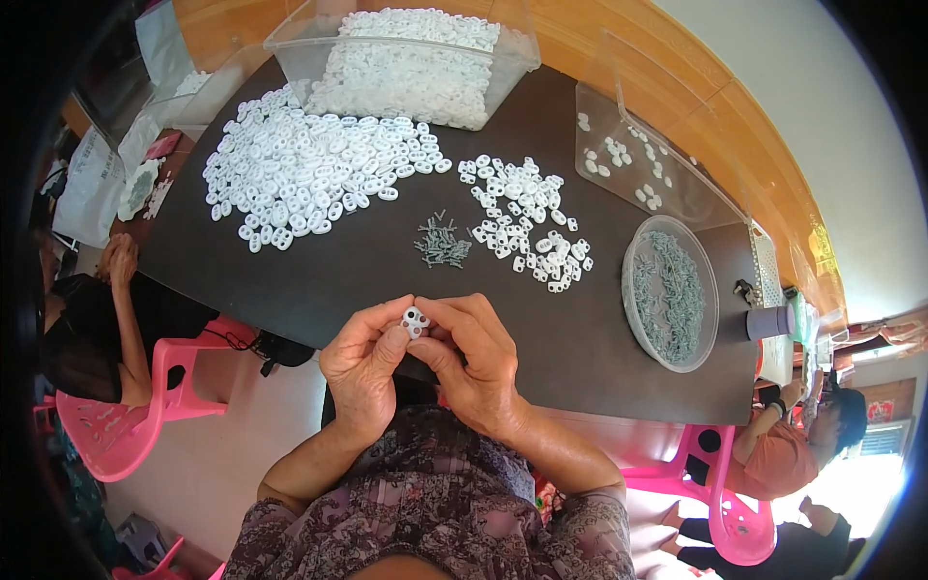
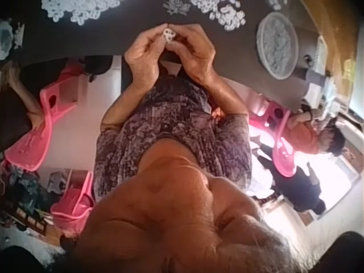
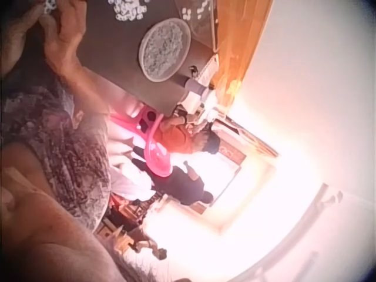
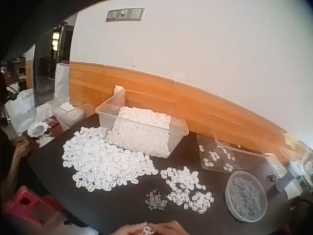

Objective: The person is manually assembling small white plastic components by inserting metal pins into them.

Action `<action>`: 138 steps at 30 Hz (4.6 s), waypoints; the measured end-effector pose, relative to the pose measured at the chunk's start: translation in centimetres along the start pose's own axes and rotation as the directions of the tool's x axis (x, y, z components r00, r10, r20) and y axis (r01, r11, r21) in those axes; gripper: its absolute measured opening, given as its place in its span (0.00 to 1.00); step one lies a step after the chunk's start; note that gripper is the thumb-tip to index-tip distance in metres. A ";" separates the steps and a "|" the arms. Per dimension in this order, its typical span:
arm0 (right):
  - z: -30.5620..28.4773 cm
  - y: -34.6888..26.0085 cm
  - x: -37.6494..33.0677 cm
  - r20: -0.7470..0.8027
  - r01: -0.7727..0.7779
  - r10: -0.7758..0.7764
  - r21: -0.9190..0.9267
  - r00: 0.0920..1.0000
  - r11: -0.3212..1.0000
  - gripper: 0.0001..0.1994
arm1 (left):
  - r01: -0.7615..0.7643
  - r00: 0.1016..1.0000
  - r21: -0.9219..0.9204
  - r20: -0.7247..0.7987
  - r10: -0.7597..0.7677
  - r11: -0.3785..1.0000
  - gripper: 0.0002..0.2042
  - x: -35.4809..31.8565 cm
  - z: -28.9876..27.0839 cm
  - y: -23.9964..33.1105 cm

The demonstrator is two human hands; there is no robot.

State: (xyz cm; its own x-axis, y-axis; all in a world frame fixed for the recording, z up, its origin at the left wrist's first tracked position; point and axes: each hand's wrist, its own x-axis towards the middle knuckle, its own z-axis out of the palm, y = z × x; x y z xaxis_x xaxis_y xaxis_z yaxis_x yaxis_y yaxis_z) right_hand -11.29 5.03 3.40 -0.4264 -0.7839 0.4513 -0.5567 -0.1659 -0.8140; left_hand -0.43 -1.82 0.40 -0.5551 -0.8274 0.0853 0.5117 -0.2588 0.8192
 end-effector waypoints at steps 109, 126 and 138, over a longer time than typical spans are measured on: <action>-25.1 7.9 18.9 -0.340 -0.224 -0.210 -0.873 0.917 0.433 0.10 | -0.560 0.815 0.820 0.518 0.260 0.122 0.11 7.4 -0.2 -0.7; -5.4 6.5 4.5 0.100 0.216 -0.191 -0.443 0.976 0.870 0.05 | -0.541 0.838 0.810 0.497 0.225 0.225 0.10 7.2 -0.5 -0.9; -3.2 7.4 4.6 0.184 0.236 -0.169 -0.447 0.968 0.863 0.04 | -0.533 0.843 0.800 0.473 0.256 0.276 0.11 7.0 -1.0 -0.7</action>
State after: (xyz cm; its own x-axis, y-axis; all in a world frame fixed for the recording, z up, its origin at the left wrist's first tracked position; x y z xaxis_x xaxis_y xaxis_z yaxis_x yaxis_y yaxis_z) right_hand -19.67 2.05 0.61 -0.1874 -0.8412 0.5072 -0.8996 -0.0604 -0.4326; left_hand -4.02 -7.93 -0.19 -0.6470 -0.5281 0.5500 -0.0873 0.7679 0.6346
